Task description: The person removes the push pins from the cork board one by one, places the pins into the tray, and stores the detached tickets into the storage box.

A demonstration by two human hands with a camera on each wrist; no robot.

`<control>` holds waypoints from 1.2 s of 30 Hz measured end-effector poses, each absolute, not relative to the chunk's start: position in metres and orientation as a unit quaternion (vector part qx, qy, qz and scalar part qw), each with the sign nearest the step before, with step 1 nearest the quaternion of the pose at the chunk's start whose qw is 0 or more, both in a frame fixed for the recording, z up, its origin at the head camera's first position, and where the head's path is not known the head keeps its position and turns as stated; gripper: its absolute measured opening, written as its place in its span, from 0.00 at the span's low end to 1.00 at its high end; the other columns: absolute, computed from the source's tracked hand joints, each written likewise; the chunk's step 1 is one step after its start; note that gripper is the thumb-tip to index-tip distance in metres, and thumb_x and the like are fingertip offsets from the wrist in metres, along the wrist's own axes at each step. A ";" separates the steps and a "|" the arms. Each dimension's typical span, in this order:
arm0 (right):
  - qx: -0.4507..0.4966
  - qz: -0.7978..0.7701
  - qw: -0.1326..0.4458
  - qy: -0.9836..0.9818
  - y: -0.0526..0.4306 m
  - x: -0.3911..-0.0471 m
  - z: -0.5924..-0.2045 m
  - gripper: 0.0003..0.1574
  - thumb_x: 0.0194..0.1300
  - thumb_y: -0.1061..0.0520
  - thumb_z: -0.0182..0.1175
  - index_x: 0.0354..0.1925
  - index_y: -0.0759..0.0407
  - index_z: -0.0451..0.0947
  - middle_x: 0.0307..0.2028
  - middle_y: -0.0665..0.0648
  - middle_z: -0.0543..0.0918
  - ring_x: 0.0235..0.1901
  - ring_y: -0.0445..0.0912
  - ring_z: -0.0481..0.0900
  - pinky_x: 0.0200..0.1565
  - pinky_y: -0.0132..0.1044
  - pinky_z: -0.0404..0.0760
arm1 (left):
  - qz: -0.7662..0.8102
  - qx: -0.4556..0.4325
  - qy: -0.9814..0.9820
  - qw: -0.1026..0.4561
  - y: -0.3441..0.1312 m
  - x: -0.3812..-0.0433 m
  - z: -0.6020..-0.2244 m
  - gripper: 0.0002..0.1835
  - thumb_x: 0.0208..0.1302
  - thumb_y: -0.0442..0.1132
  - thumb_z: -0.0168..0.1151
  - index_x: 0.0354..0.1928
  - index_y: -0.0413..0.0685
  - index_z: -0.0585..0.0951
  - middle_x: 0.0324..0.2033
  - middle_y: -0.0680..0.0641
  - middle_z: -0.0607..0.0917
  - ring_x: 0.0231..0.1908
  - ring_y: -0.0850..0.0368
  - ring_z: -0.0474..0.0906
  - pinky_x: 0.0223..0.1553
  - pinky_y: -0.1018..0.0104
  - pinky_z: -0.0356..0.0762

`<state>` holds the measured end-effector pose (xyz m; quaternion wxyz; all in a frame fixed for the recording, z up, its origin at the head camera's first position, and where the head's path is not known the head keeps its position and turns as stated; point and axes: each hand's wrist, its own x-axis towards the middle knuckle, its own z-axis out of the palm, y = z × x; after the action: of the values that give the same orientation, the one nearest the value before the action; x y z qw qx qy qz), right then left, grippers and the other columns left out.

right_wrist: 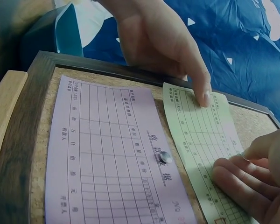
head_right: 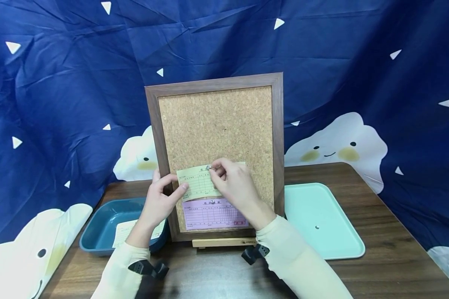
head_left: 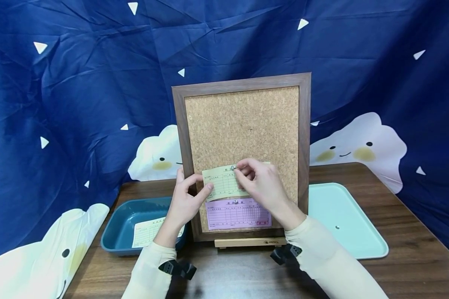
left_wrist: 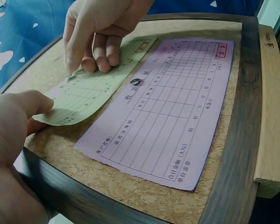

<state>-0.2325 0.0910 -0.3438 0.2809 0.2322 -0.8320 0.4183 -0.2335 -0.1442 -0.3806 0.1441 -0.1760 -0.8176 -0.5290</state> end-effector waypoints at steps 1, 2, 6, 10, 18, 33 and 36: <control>0.230 0.417 0.281 -0.833 0.090 -0.233 -0.344 0.06 0.68 0.65 0.71 0.43 0.65 0.87 0.28 0.56 0.91 0.25 0.43 0.85 0.31 0.31 0.84 | -0.529 -0.176 -0.818 0.143 -0.144 -0.234 -0.380 0.08 0.71 0.41 0.73 0.47 0.47 0.89 0.69 0.36 0.65 0.69 0.38 0.63 0.70 0.33 0.65; 0.228 0.416 0.281 -0.834 0.089 -0.233 -0.344 0.05 0.68 0.65 0.71 0.43 0.65 0.87 0.28 0.56 0.91 0.25 0.43 0.84 0.31 0.31 0.83 | -0.529 -0.176 -0.818 0.142 -0.144 -0.234 -0.379 0.08 0.70 0.41 0.73 0.47 0.47 0.89 0.67 0.36 0.66 0.68 0.38 0.64 0.69 0.34 0.65; 0.218 0.418 0.280 -0.836 0.086 -0.233 -0.345 0.05 0.68 0.65 0.71 0.42 0.65 0.87 0.28 0.57 0.90 0.25 0.43 0.84 0.31 0.31 0.83 | -0.534 -0.174 -0.816 0.137 -0.144 -0.234 -0.378 0.08 0.70 0.41 0.74 0.46 0.46 0.89 0.70 0.34 0.67 0.73 0.37 0.61 0.71 0.32 0.64; 0.216 0.416 0.287 -0.835 0.084 -0.233 -0.344 0.05 0.68 0.65 0.72 0.42 0.65 0.86 0.27 0.57 0.90 0.24 0.42 0.83 0.29 0.31 0.83 | -0.538 -0.171 -0.814 0.138 -0.144 -0.235 -0.378 0.08 0.69 0.41 0.74 0.45 0.45 0.88 0.76 0.31 0.64 0.82 0.34 0.50 0.76 0.25 0.56; 0.214 0.366 0.321 -0.847 0.080 -0.233 -0.343 0.05 0.67 0.63 0.72 0.40 0.64 0.85 0.27 0.56 0.89 0.24 0.44 0.82 0.29 0.35 0.83 | -0.539 -0.172 -0.811 0.149 -0.143 -0.238 -0.381 0.07 0.68 0.40 0.75 0.43 0.45 0.88 0.72 0.33 0.68 0.76 0.37 0.59 0.73 0.29 0.62; 0.192 0.348 0.322 -0.859 0.073 -0.233 -0.340 0.05 0.63 0.65 0.69 0.37 0.65 0.83 0.24 0.56 0.87 0.22 0.44 0.83 0.28 0.39 0.86 | -0.546 -0.173 -0.805 0.155 -0.143 -0.238 -0.380 0.09 0.67 0.39 0.76 0.45 0.44 0.90 0.67 0.35 0.74 0.74 0.42 0.63 0.71 0.39 0.64; 0.190 0.349 0.318 -0.861 0.072 -0.233 -0.340 0.05 0.63 0.64 0.69 0.37 0.65 0.82 0.24 0.56 0.87 0.22 0.45 0.82 0.28 0.39 0.86 | -0.548 -0.174 -0.804 0.154 -0.143 -0.238 -0.380 0.09 0.68 0.40 0.75 0.45 0.44 0.90 0.69 0.34 0.74 0.79 0.40 0.58 0.75 0.34 0.61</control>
<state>-0.2332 0.0721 -0.3401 0.3181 0.1898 -0.8608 0.3490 -0.2376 -0.1433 -0.3801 0.1536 -0.1743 -0.8036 -0.5480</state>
